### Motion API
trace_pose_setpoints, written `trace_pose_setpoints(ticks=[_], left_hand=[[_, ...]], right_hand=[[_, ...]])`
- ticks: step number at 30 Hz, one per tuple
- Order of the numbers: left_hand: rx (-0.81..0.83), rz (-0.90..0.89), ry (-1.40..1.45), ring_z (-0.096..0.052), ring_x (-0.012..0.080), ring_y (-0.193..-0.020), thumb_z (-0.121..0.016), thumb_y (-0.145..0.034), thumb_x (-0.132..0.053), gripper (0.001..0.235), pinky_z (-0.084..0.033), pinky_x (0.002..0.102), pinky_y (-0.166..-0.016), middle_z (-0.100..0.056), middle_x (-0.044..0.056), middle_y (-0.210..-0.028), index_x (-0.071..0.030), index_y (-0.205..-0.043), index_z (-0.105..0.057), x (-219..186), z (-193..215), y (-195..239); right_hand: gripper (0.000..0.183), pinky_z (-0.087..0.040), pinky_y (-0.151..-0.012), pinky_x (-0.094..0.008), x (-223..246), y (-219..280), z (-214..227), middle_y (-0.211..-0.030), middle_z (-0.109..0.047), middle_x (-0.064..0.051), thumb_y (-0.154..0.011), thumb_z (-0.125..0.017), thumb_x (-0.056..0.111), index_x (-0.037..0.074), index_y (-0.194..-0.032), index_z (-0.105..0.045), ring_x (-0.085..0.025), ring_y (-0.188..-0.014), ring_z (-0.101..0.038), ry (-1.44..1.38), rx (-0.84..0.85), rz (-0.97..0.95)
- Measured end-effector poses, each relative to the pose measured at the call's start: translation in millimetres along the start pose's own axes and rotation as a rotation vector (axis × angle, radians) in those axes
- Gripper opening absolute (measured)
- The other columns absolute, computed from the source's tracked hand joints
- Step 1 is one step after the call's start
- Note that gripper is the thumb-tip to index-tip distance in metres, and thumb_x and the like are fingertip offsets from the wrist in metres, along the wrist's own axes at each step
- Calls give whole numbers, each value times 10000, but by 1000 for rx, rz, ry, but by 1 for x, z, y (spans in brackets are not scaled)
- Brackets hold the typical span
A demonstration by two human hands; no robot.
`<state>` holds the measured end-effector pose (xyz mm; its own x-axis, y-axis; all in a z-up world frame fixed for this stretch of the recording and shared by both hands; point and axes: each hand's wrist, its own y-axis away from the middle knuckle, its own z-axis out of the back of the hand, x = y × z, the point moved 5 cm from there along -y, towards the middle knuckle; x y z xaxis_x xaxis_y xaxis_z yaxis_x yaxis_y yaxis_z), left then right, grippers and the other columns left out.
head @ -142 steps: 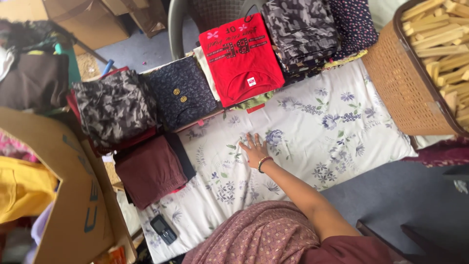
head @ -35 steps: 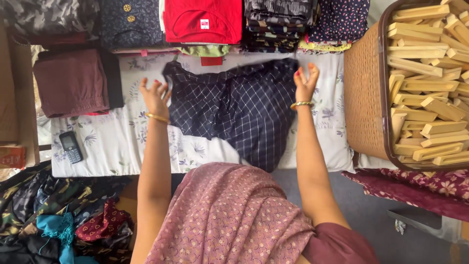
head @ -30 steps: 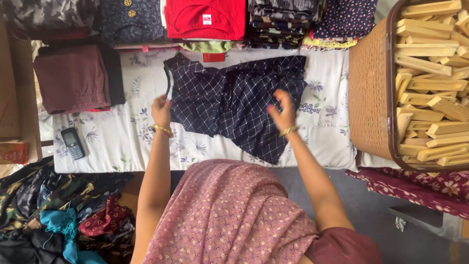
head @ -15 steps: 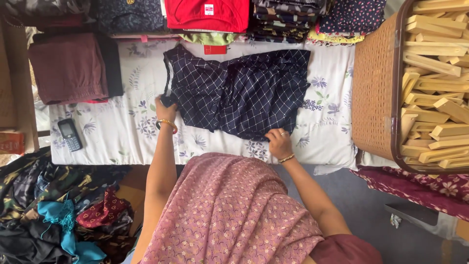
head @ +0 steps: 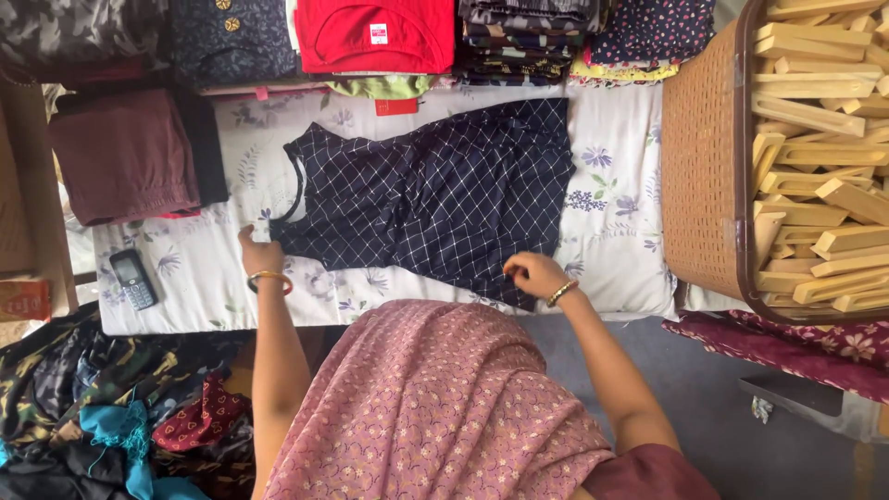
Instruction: Folding laundry on a flat surface covered with a floral sheet.
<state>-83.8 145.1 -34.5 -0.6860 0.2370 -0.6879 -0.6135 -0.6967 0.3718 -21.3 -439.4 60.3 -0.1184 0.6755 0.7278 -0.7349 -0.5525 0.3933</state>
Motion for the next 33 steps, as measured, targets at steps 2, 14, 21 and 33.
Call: trace_pose_setpoints(ticks=[2,14,21,33], left_hand=[[-150,-66,-211,-682,323,-799,-671,-784,23,598,-516,429,-735,-736,175,-869,-97,-1354,-537,-41,-2,21],[248,-704,-435,-620,341,-1196,-597,-875,58,579,-523,445,-985,-530,28,-1490,-208,-1389,-593,-216,-108,-13],[172,-552,-606,-647,363,-1047,-663,-856,-62,537,-529,500,-821,-562,100,-1343,-249,-1354,-587,-224,-103,-68],[51,-435,-504,-670,407,-895,-737,-861,-139,71,-526,508,-740,-664,100,-1091,-179,-907,-700,-180,-83,-131]], right_hand=[[195,-575,-736,-330,-4,-19,14,-951,-739,-68,-820,-622,69,100,-981,-729,-225,-809,-735,-49,-78,-1],[399,-550,-904,-394,-63,-178,126,-1614,-441,-37,-819,-658,7,132,-1195,-705,-298,-962,-715,126,-560,-374],[526,-552,-876,-354,-117,-214,135,-1462,-558,-85,-737,-804,23,20,-1250,-688,-295,-983,-707,212,-640,-184],[202,-529,-540,-252,-74,-204,186,-790,-723,-24,-803,-699,-65,32,-976,-664,-156,-647,-717,-301,-1033,-343]])
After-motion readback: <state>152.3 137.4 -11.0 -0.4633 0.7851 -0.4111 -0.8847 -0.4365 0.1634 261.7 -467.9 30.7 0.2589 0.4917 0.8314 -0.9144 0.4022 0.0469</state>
